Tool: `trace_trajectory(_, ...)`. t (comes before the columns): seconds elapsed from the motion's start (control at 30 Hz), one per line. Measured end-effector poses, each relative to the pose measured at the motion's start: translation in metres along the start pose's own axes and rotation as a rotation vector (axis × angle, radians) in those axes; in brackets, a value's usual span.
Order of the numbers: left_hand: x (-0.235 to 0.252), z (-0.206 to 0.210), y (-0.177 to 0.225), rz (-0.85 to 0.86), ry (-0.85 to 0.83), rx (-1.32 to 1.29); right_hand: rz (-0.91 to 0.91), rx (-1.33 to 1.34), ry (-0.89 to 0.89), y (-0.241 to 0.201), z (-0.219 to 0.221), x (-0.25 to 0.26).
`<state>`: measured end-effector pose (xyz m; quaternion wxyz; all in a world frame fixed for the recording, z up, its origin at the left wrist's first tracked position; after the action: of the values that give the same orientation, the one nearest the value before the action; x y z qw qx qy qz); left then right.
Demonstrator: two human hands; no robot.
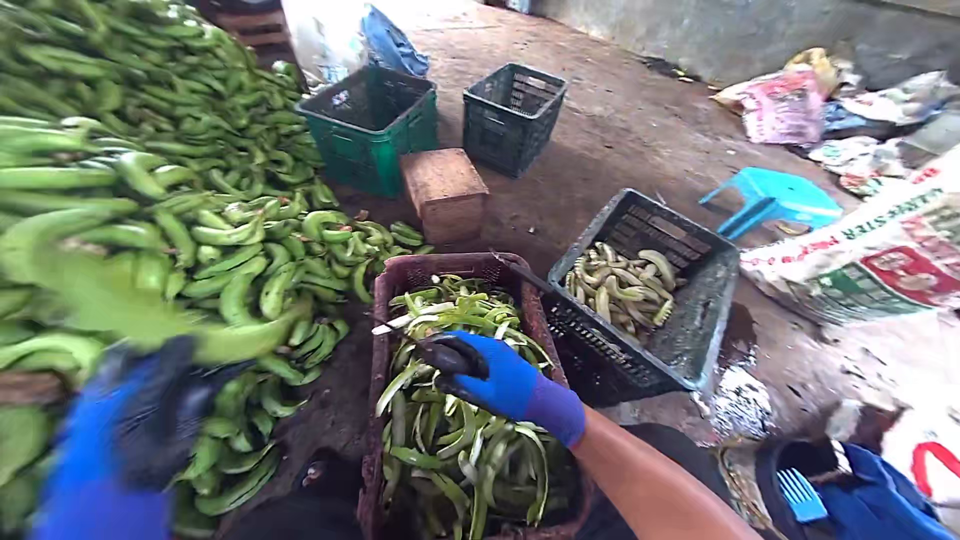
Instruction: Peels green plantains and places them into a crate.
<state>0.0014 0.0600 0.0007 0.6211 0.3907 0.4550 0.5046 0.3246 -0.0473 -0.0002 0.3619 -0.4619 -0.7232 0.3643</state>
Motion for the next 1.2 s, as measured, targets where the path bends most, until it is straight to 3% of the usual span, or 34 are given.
trace_trajectory(0.1,-0.024,0.100,0.003,0.040,-0.073,0.174,0.041,0.013,0.116,-0.008,-0.005,-0.011)
trace_trajectory(0.17,-0.038,0.138,0.002,0.141,-0.073,0.364,0.066,-0.015,0.228,-0.009,-0.021,-0.019)
trace_trajectory(0.27,-0.052,0.168,-0.008,0.279,-0.067,0.464,-0.095,0.015,0.478,-0.017,-0.044,-0.037)
trace_trajectory(0.33,-0.056,0.174,-0.021,0.313,-0.076,0.475,-0.110,-0.040,0.446,-0.022,-0.047,-0.044)
trace_trajectory(0.43,-0.059,0.173,-0.037,0.248,-0.181,0.351,0.474,-0.228,-0.134,0.025,-0.025,-0.041)
trace_trajectory(0.47,-0.059,0.172,-0.037,0.208,-0.241,0.290,0.556,-0.238,-0.219,0.041,-0.019,-0.040)
trace_trajectory(0.53,-0.052,0.169,-0.036,0.106,-0.319,0.181,0.466,-0.215,-0.127,0.042,-0.027,-0.039)
trace_trajectory(0.63,-0.030,0.153,-0.049,-0.001,-0.287,0.045,0.069,-0.248,0.071,0.022,-0.039,-0.042)
trace_trajectory(0.7,-0.030,0.155,-0.047,-0.038,-0.213,0.014,-0.237,-0.416,0.138,0.007,-0.035,-0.045)
trace_trajectory(0.77,-0.036,0.161,-0.044,-0.091,-0.197,0.075,-0.414,-0.588,0.146,-0.005,-0.026,-0.043)
trace_trajectory(0.9,-0.052,0.164,-0.052,-0.083,-0.301,0.200,-0.362,-0.716,0.179,-0.014,-0.029,-0.026)
trace_trajectory(1.03,-0.061,0.170,-0.054,-0.101,-0.252,0.200,-0.123,-0.820,0.349,-0.006,-0.068,-0.009)
trace_trajectory(1.13,-0.057,0.165,-0.059,-0.210,-0.364,0.103,0.115,-0.719,0.422,0.011,-0.098,-0.013)
trace_trajectory(1.2,-0.050,0.157,-0.058,-0.236,-0.392,0.086,0.075,-0.624,0.390,0.013,-0.100,-0.020)
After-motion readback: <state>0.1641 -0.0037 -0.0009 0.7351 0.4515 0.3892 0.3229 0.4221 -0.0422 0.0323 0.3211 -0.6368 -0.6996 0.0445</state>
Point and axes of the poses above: each hand's wrist, its own x-axis towards the middle knuckle, its own z-axis out of the palm, y = z × x, the point moved 6 cm from there along x, towards the middle knuckle, and after that the axes turned 11 degrees about -z, right-handed, at the moved point
